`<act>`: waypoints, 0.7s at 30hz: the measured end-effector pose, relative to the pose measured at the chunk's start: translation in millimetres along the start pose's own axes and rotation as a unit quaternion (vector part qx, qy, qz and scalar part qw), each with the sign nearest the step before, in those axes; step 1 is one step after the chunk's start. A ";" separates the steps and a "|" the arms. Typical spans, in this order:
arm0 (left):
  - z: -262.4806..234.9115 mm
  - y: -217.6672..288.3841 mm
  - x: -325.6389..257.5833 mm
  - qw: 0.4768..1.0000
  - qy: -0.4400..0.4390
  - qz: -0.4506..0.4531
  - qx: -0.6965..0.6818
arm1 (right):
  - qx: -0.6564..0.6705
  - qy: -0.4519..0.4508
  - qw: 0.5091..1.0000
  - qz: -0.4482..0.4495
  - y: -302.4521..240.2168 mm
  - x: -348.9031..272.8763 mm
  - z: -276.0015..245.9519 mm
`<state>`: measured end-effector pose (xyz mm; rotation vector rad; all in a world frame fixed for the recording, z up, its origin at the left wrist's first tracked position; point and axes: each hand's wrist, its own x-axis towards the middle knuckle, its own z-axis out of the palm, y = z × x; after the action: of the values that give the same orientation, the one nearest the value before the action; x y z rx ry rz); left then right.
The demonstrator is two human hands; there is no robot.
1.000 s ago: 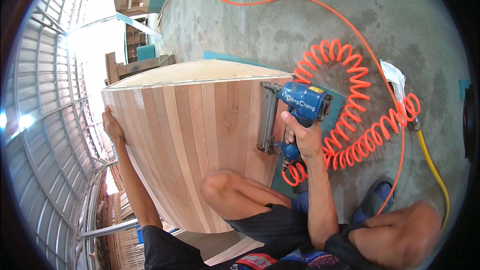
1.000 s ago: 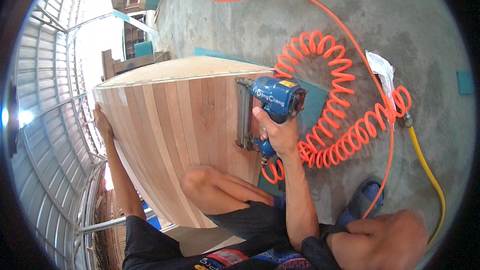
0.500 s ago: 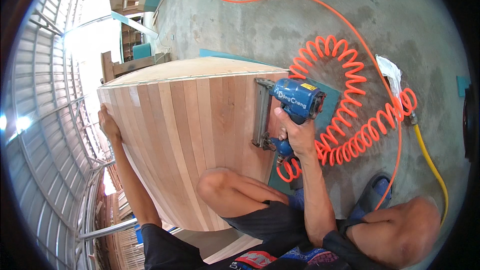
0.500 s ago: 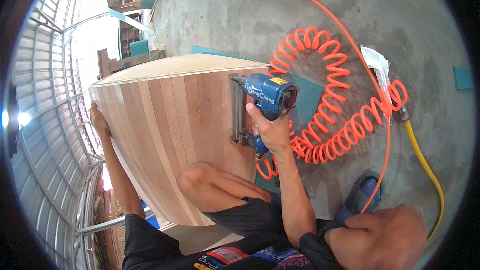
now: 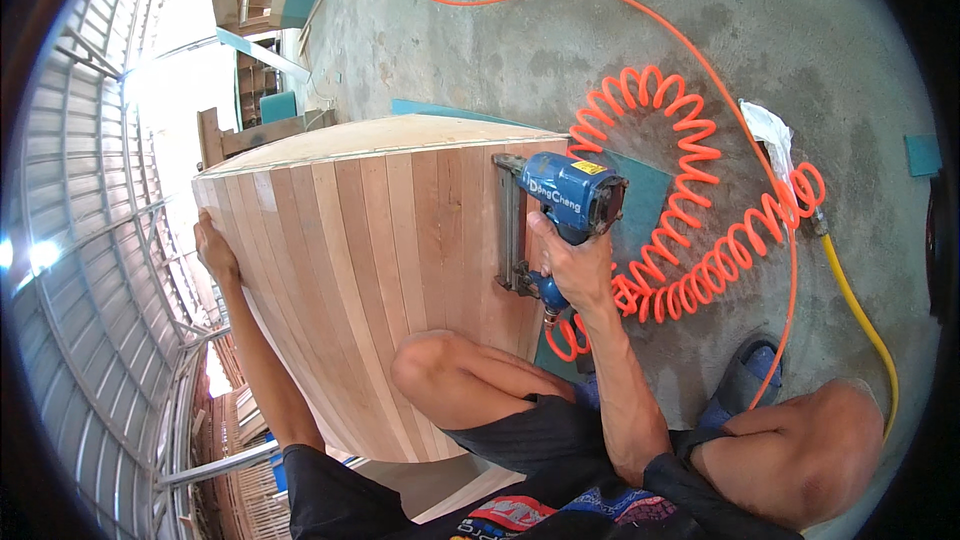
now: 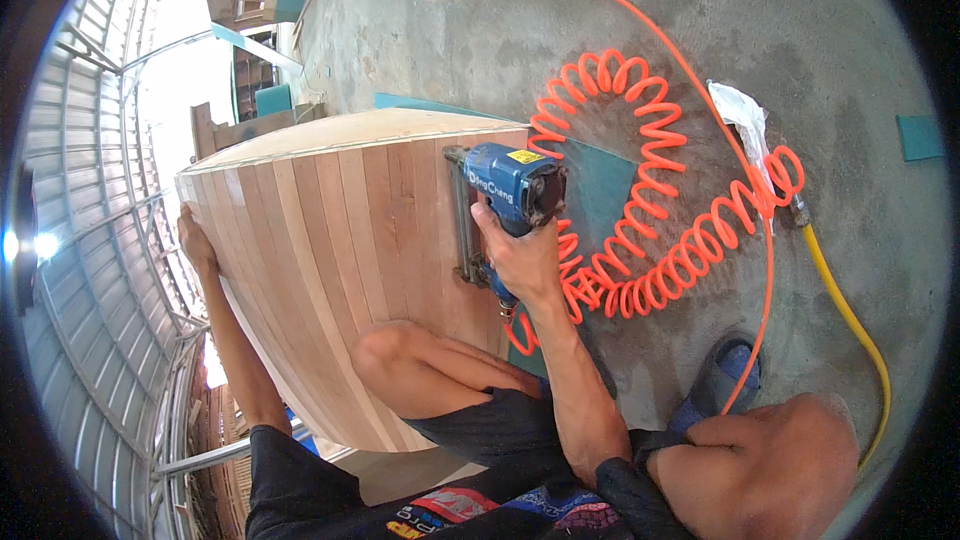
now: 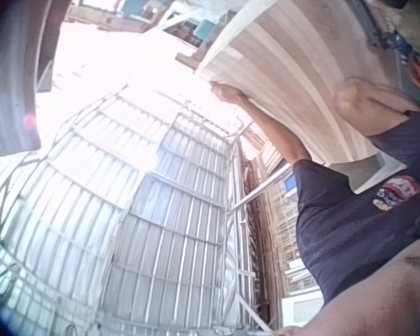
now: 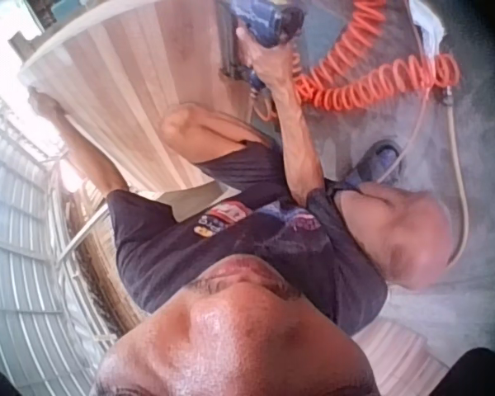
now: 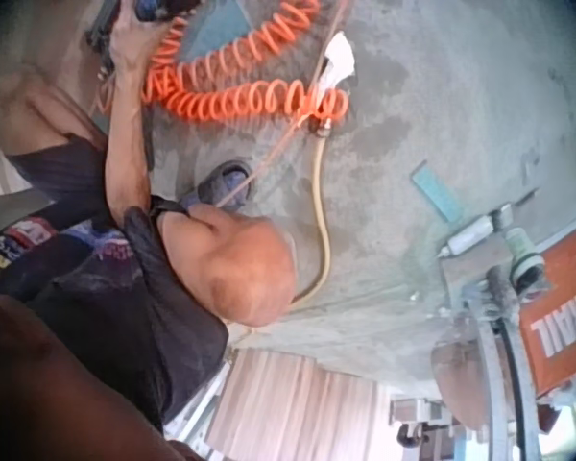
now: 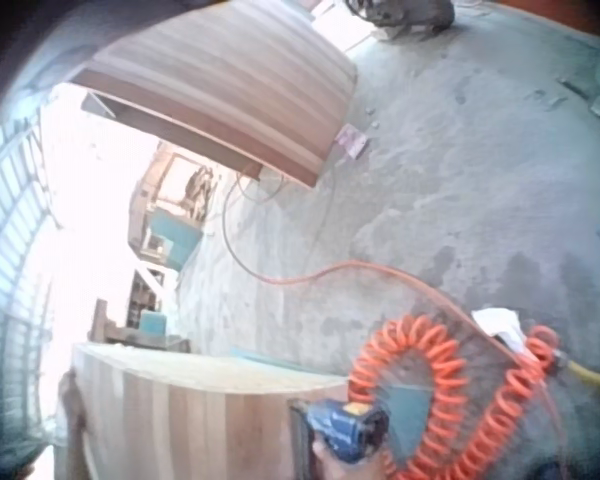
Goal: The person uses a pneumatic nail gun to attach wooden slats to a curved wooden frame, positioning and nailing each slat one at a time.
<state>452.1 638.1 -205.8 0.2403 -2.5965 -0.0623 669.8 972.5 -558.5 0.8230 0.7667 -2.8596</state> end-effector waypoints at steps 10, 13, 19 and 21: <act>0.0 14.8 -4.4 1.000 -0.011 0.002 0.017 | 0.040 0.025 0.999 0.007 7.1 -0.4 -10.0; -3.1 8.3 -0.7 0.999 -0.002 0.019 0.046 | 0.048 0.026 0.998 0.019 5.3 -1.8 -11.7; 0.1 -9.0 11.7 0.991 0.032 0.085 0.095 | 0.062 0.023 0.997 0.043 7.9 1.2 -16.4; -2.2 -12.9 15.6 0.986 0.034 0.109 0.121 | 0.068 0.026 0.996 0.046 8.1 0.1 -13.3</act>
<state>442.1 622.5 -197.3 0.0433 -2.5437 0.3360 677.7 971.8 -571.9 0.9252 0.5293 -2.8427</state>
